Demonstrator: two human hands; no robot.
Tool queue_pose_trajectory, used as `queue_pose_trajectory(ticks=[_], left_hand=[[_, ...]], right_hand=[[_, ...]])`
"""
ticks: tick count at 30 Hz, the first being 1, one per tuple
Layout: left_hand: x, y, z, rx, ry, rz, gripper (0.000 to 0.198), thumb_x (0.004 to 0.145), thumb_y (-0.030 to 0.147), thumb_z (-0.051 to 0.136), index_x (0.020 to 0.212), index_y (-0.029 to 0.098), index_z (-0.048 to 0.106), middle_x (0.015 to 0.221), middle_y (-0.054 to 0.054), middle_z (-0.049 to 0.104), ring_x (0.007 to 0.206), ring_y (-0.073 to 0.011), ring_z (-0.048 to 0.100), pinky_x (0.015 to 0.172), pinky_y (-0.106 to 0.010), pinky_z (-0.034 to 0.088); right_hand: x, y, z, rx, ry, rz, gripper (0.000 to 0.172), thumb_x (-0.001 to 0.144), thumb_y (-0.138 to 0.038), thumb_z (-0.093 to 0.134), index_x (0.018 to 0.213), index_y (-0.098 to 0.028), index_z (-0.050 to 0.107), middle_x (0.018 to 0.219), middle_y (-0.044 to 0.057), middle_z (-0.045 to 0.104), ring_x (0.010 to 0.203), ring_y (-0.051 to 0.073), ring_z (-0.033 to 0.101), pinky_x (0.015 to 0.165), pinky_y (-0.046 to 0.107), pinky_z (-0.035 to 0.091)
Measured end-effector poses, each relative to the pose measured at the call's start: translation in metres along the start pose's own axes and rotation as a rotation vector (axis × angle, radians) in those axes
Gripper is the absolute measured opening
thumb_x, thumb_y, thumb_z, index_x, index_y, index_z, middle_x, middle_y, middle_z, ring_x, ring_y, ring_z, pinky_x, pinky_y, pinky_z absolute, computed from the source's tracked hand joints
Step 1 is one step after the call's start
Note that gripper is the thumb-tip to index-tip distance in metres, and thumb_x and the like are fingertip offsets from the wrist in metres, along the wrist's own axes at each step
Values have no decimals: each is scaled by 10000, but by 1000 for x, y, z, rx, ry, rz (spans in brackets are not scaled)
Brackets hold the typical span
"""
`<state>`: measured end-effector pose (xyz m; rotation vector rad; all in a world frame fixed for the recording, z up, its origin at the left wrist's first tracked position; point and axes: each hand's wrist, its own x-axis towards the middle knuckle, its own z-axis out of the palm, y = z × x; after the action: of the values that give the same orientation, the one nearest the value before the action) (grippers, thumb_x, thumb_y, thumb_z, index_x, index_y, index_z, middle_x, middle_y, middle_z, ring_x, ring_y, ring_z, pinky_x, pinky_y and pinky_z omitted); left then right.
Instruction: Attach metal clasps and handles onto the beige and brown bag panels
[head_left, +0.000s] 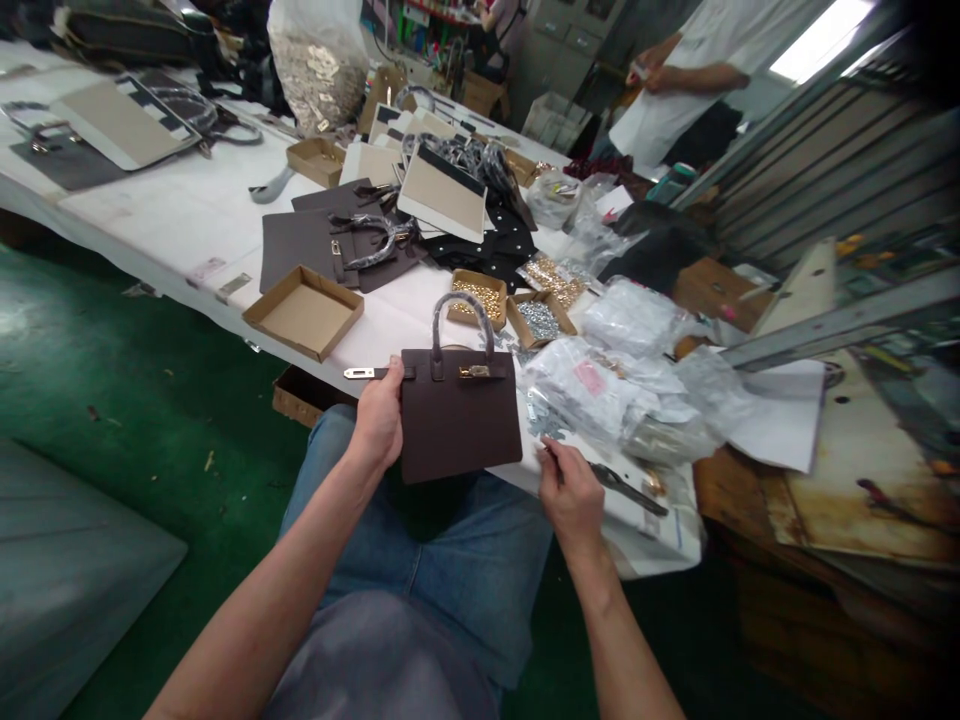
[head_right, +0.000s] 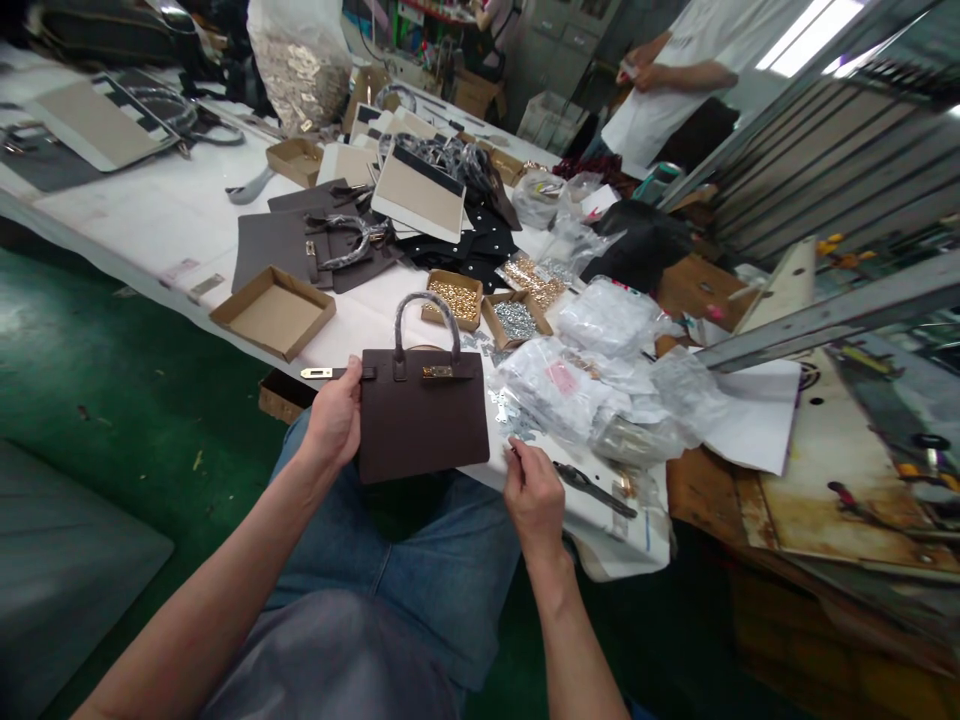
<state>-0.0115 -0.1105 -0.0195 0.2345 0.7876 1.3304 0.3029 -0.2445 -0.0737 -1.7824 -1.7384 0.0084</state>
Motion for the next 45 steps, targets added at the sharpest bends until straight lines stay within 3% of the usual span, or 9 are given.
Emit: queue_pose_trajectory(ticks=[7, 12, 14, 17, 20, 28, 32, 39, 45], left_hand=[[-3, -2, -2, -14, 5, -12, 443, 980, 548, 864, 1102, 124, 820, 1095, -169, 882, 1308, -385, 791, 1219, -571, 581], [-10, -2, -1, 14, -38, -60, 536, 928, 611, 906, 1135, 124, 823, 1135, -185, 882, 1313, -406, 787, 1191, -557, 599], [-14, -4, 2, 27, -60, -68, 565, 904, 637, 923, 1125, 125, 828, 1127, -191, 881, 1301, -417, 790, 1177, -557, 606], [-20, -9, 7, 43, -99, -61, 598, 911, 675, 907, 1150, 132, 839, 1140, -192, 880, 1303, -419, 790, 1187, -559, 600], [-26, -12, 10, 89, -124, -28, 608, 955, 712, 851, 1218, 164, 850, 1183, -169, 881, 1312, -400, 787, 1222, -540, 580], [-31, -10, 8, 149, -150, 50, 685, 1001, 790, 745, 1270, 170, 861, 1268, -159, 866, 1302, -377, 779, 1222, -509, 565], [-33, -10, 12, 149, -132, 102, 674, 999, 776, 760, 1246, 160, 874, 1244, -157, 869, 1271, -359, 783, 1215, -490, 555], [-35, -9, 10, 114, -134, 72, 675, 990, 786, 764, 1206, 154, 865, 1139, -148, 868, 1171, -314, 794, 1109, -420, 586], [-38, -14, 4, 289, -61, 186, 633, 1040, 785, 687, 1049, 172, 842, 943, -86, 798, 934, -245, 722, 871, -344, 566]], right_hand=[[5, -10, -8, 62, 14, 31, 405, 1137, -555, 622, 1262, -235, 837, 1194, 162, 849, 1095, 349, 811, 1054, 528, 631], [29, -69, -20, 312, 287, 293, 559, 1010, -539, 843, 1428, -173, 781, 1044, 131, 854, 835, 306, 827, 832, 487, 702], [46, -104, -21, 431, 216, 304, 477, 1007, -526, 852, 1339, -185, 823, 1022, 119, 857, 833, 299, 836, 816, 476, 719], [72, -149, -15, 500, 8, 201, 358, 1040, -502, 814, 1283, -242, 857, 1085, 99, 867, 892, 284, 846, 877, 474, 731], [92, -174, -2, 497, -101, 82, 270, 1064, -452, 782, 1233, -263, 876, 1190, 104, 862, 1006, 285, 840, 941, 464, 721], [103, -188, 23, 636, -93, 228, 388, 1017, -469, 836, 1312, -217, 837, 1126, 107, 876, 944, 277, 858, 947, 477, 740], [102, -194, 22, 591, -72, 193, 392, 1026, -492, 819, 1300, -214, 853, 1162, 117, 882, 952, 274, 858, 948, 463, 737], [100, -193, 21, 543, -85, 153, 317, 1027, -447, 830, 1252, -229, 881, 1162, 98, 889, 945, 268, 860, 926, 448, 728], [101, -201, 15, 381, -76, 45, 222, 1049, -376, 800, 1197, -246, 901, 1146, 86, 888, 959, 269, 845, 899, 424, 690]])
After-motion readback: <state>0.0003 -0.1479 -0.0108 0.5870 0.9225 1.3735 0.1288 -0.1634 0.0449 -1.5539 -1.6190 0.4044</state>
